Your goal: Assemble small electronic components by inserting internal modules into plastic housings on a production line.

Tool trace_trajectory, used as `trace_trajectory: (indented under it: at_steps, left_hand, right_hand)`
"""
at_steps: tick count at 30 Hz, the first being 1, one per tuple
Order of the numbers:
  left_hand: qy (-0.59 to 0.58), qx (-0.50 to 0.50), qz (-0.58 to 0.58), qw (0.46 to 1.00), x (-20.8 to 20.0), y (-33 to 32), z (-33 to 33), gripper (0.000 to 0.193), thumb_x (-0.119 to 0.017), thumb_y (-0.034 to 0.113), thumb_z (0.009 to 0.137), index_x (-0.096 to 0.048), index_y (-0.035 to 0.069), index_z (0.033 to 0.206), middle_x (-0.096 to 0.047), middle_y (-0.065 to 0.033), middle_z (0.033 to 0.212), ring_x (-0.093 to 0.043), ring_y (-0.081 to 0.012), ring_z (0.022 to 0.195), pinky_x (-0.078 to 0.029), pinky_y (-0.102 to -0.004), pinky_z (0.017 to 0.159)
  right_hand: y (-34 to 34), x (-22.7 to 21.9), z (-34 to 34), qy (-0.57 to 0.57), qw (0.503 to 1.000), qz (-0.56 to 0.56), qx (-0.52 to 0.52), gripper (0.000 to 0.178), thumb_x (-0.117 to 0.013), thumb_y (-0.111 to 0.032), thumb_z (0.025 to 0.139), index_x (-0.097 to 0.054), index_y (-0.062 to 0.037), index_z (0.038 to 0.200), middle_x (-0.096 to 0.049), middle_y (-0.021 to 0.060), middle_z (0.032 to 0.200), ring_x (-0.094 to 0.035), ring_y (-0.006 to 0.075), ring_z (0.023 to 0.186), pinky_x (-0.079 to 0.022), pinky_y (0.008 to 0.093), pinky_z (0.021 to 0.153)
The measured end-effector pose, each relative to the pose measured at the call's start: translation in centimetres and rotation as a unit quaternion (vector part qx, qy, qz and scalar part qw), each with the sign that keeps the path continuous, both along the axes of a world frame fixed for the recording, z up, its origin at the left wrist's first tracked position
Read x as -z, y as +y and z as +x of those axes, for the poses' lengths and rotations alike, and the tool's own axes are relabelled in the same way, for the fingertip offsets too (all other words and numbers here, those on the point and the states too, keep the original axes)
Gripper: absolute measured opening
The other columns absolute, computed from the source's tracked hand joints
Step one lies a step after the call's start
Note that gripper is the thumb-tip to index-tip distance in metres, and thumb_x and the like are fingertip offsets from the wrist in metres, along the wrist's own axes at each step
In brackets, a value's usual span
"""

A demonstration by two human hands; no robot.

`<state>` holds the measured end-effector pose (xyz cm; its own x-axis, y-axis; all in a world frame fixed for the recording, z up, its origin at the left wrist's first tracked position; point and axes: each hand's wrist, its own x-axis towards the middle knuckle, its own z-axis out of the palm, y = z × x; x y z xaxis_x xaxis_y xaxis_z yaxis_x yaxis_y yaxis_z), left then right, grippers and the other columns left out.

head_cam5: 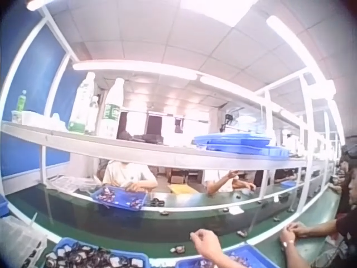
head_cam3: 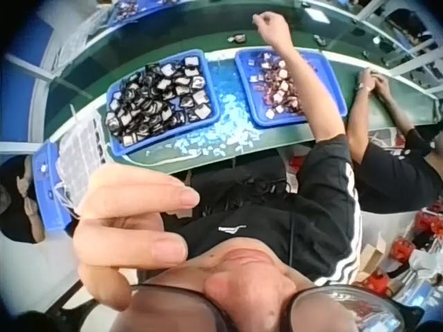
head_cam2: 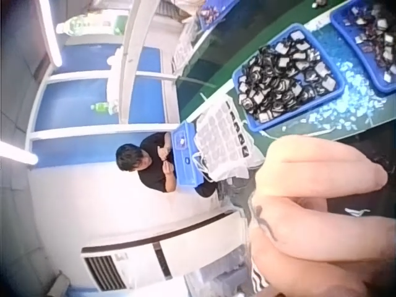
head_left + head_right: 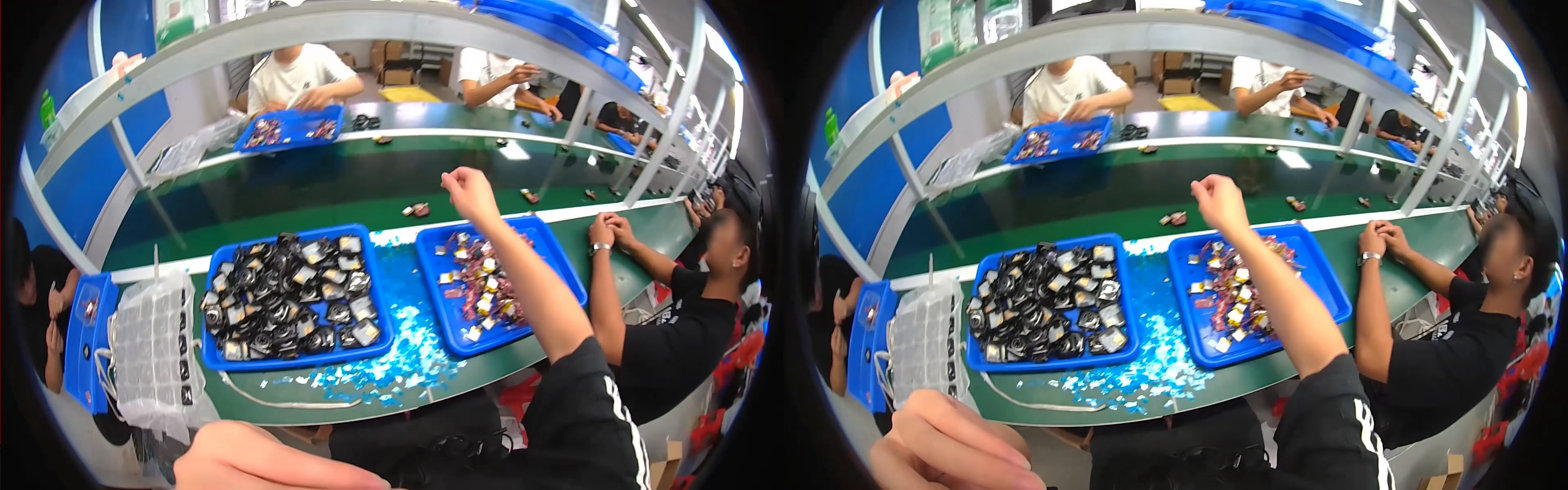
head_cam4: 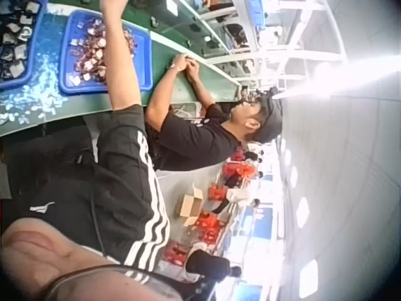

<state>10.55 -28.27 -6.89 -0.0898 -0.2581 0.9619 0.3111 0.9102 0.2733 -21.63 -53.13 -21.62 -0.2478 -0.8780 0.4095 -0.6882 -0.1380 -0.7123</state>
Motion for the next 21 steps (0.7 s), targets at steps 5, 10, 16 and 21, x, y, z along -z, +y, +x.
trace_trajectory:
  at_steps: [5, 10, 16, 21]
  left_hand:
    - [0.158, -0.089, -0.11, 0.977, 3.7, -3.2, 1.0, 0.029, -0.036, 0.03, 0.104, -0.046, 0.007, 0.089, -0.055, -0.0053, 0.069, -0.056, -0.0188, 0.06, -0.044, -0.0303, 0.05]
    - [-0.095, -0.045, 0.01, 0.994, 10.3, 0.8, 3.9, 0.047, -0.039, 0.043, 0.102, -0.059, 0.0, 0.101, -0.067, -0.0125, 0.068, -0.065, -0.028, 0.057, -0.051, -0.0354, 0.05]
    - [-0.244, -0.014, 0.181, 0.953, 19.3, 8.1, 3.8, 0.04, -0.056, 0.029, 0.097, -0.069, -0.003, 0.078, -0.066, -0.0111, 0.068, -0.066, -0.0255, 0.062, -0.051, -0.0323, 0.059]
    - [-0.199, -0.05, 0.364, 0.909, 20.2, 11.5, 3.0, 0.031, -0.059, 0.022, 0.095, -0.069, -0.005, 0.083, -0.066, -0.0148, 0.07, -0.063, -0.0218, 0.063, -0.049, -0.0305, 0.06]
  right_hand:
    - [21.5, -1.2, 3.7, -0.013, 0.951, -0.307, 0.002, 0.026, -0.06, 0.005, 0.085, -0.057, 0.0008, 0.111, -0.06, 0.0107, 0.094, -0.057, 0.0173, 0.083, -0.046, 0.0272, 0.069]
    - [38.8, 10.1, 4.3, 0.029, 0.947, -0.243, 0.21, 0.008, -0.063, -0.004, 0.084, -0.06, 0.0005, 0.09, -0.059, 0.0079, 0.073, -0.056, 0.0186, 0.062, -0.045, 0.0293, 0.056]
    - [45.7, 23.4, 0.5, -0.096, 0.941, 0.125, 0.3, 0.022, -0.067, -0.02, 0.086, -0.066, 0.0004, 0.081, -0.066, 0.0096, 0.067, -0.065, 0.0196, 0.061, -0.05, 0.0334, 0.058]
    - [44.0, 28.7, -2.2, -0.201, 0.92, 0.272, 0.196, 0.035, -0.062, -0.033, 0.091, -0.069, 0.0002, 0.085, -0.065, 0.0081, 0.066, -0.061, 0.0167, 0.06, -0.048, 0.0338, 0.058]
